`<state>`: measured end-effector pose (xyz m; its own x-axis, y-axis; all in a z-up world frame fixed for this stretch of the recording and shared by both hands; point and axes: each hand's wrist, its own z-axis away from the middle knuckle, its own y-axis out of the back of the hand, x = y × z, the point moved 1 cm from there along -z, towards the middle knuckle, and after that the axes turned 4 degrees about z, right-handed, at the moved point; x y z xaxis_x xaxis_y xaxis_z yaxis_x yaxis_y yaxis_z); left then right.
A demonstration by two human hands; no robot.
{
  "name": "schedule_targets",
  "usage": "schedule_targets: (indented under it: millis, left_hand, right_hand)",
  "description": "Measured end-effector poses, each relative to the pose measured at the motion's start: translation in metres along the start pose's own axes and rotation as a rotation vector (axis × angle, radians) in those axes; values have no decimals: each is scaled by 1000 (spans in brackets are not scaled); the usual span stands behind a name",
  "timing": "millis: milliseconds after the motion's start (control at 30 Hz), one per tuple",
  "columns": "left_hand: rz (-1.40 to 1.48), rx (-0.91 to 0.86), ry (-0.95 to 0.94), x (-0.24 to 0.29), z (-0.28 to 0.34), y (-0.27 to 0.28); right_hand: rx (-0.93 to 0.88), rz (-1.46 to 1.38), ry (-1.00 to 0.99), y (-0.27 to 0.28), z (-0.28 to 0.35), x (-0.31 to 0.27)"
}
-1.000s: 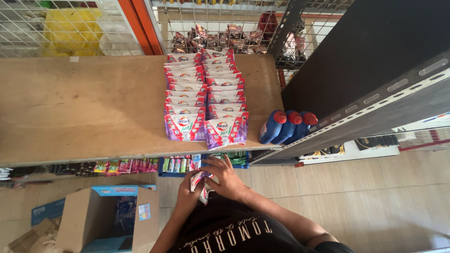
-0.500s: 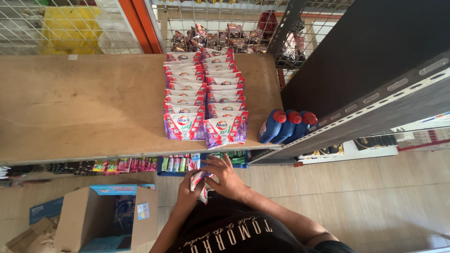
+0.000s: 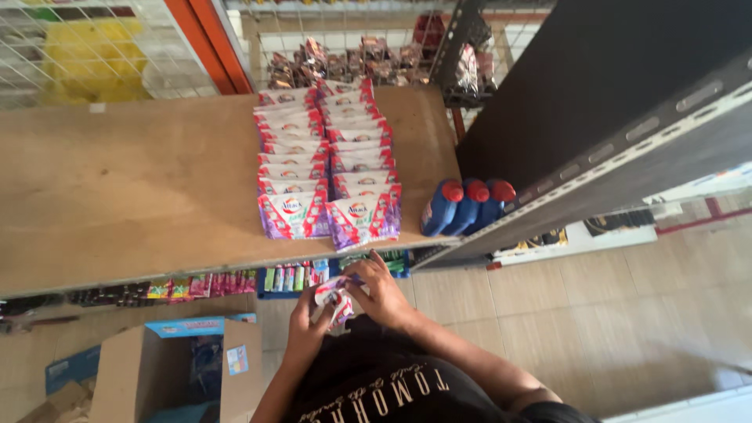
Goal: The person takes small packets of laundry detergent from a cardboard box on the floor and arranges them in neat rows on a wooden shelf. The person handles the packets one by one, placing them in an organized manner next to other products.
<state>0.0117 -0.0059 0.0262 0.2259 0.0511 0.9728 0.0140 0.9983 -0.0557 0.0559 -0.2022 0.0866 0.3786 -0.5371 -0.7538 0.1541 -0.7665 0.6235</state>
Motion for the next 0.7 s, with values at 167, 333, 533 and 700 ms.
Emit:
schedule_targets:
  millis: [167,333,533,700]
  left_hand:
    - [11,-40,-78,-1,-1,-4]
    - [40,-41,-56,-7,-3,-5]
    - [40,-54,-79,-5,-2,-5]
    - [44,-55,-63,-2,-2,-5]
  right_hand:
    - [13,-43,13,5,2,-1]
    - [41,-74,24,7,2,-2]
    - [44,-71,20,8,2,-5]
    - [51,-75,25,11,0,-8]
